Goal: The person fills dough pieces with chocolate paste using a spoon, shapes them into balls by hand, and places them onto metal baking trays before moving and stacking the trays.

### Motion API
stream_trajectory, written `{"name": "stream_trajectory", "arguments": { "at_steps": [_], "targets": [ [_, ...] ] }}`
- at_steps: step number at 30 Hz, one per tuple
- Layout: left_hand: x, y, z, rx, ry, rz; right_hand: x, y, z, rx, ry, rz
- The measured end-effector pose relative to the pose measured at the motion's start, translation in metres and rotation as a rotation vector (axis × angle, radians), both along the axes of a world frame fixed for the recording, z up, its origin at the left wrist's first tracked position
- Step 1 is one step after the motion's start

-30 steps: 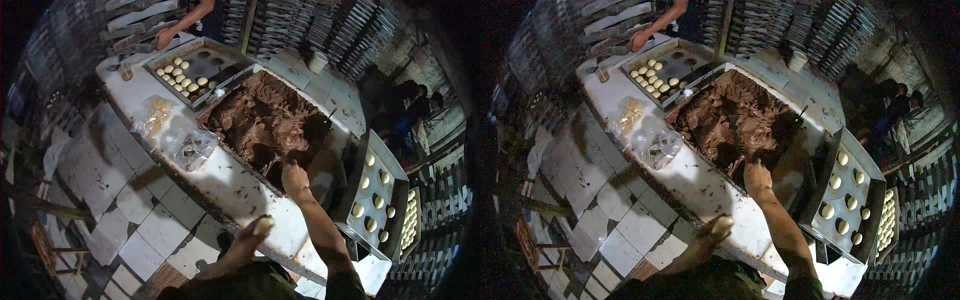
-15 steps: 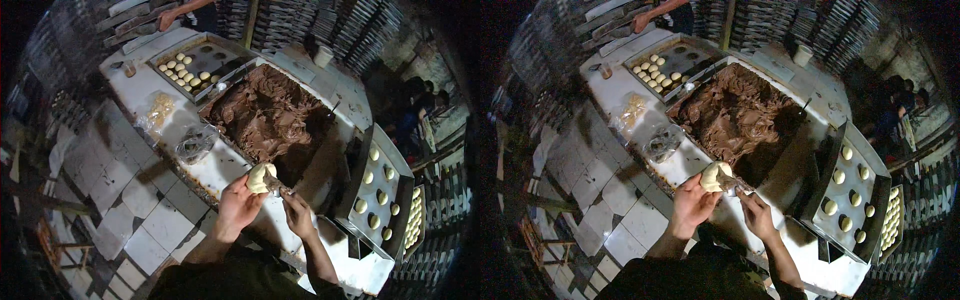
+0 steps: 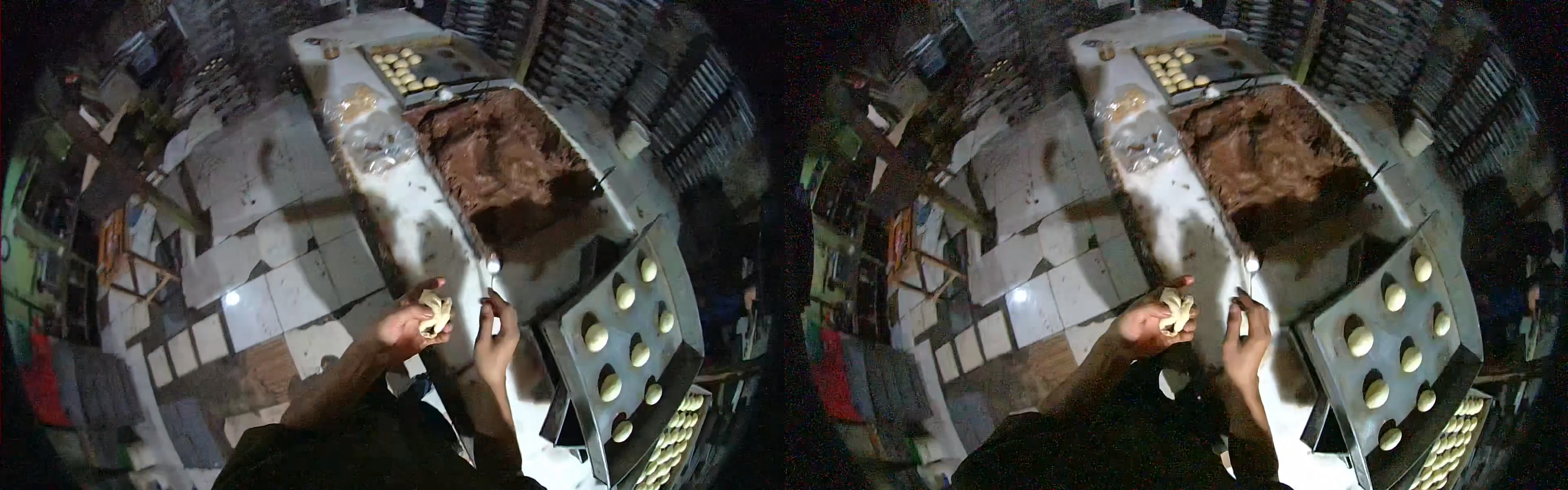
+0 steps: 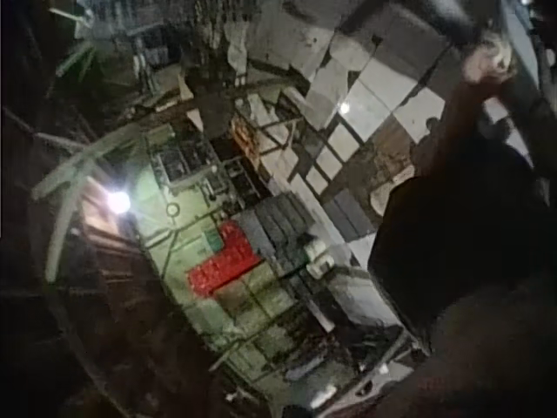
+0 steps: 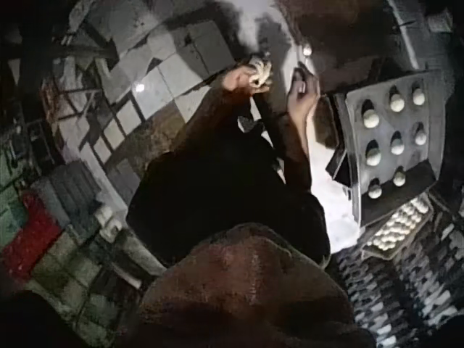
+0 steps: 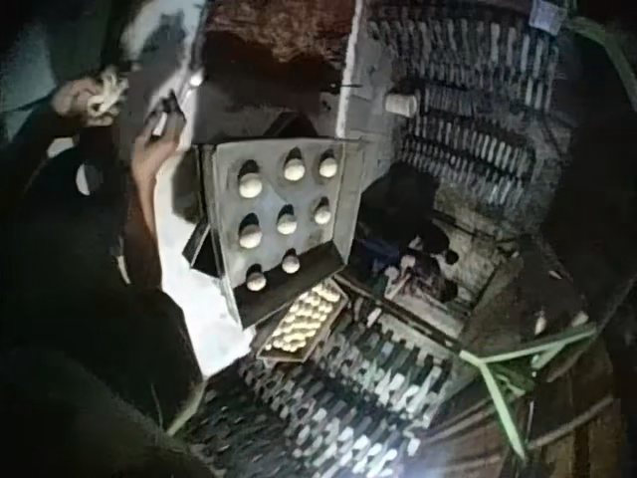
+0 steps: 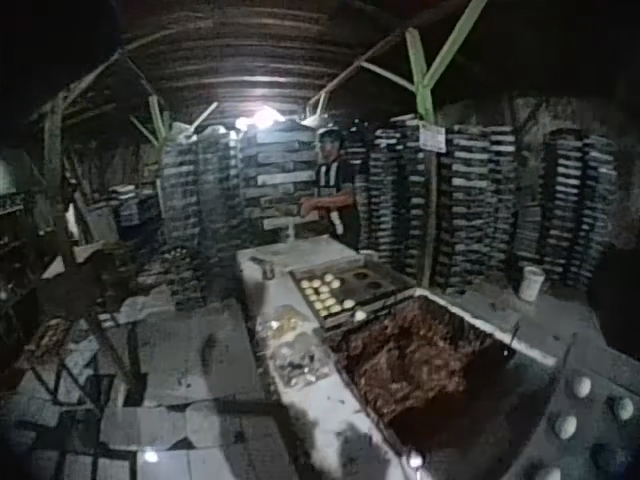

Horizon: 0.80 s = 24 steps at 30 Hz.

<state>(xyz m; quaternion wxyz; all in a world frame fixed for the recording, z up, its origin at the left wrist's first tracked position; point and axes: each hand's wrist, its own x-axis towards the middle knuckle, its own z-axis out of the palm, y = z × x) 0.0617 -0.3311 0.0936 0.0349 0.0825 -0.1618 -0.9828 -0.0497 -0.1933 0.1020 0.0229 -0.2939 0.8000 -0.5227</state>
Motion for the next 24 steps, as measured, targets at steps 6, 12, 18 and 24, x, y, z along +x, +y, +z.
{"name": "stream_trajectory", "arguments": {
  "at_steps": [6, 12, 18, 24],
  "targets": [
    [0.055, 0.042, -0.003, -0.377, 0.017, -0.148, 0.025, 0.011, 0.037, 0.044, -0.941, 0.8],
    [0.125, 0.063, -0.006, -0.048, -0.077, 0.184, 0.135, 0.051, 0.048, 0.134, 0.574, 0.715],
    [0.201, 0.081, 0.027, -0.122, 0.017, -0.048, 0.197, 0.06, 0.056, 0.342, 0.475, 0.615],
    [0.241, 0.097, 0.019, -0.388, 0.01, -0.061, 0.216, 0.082, 0.087, 0.291, -0.385, 0.646]
  ]
}}
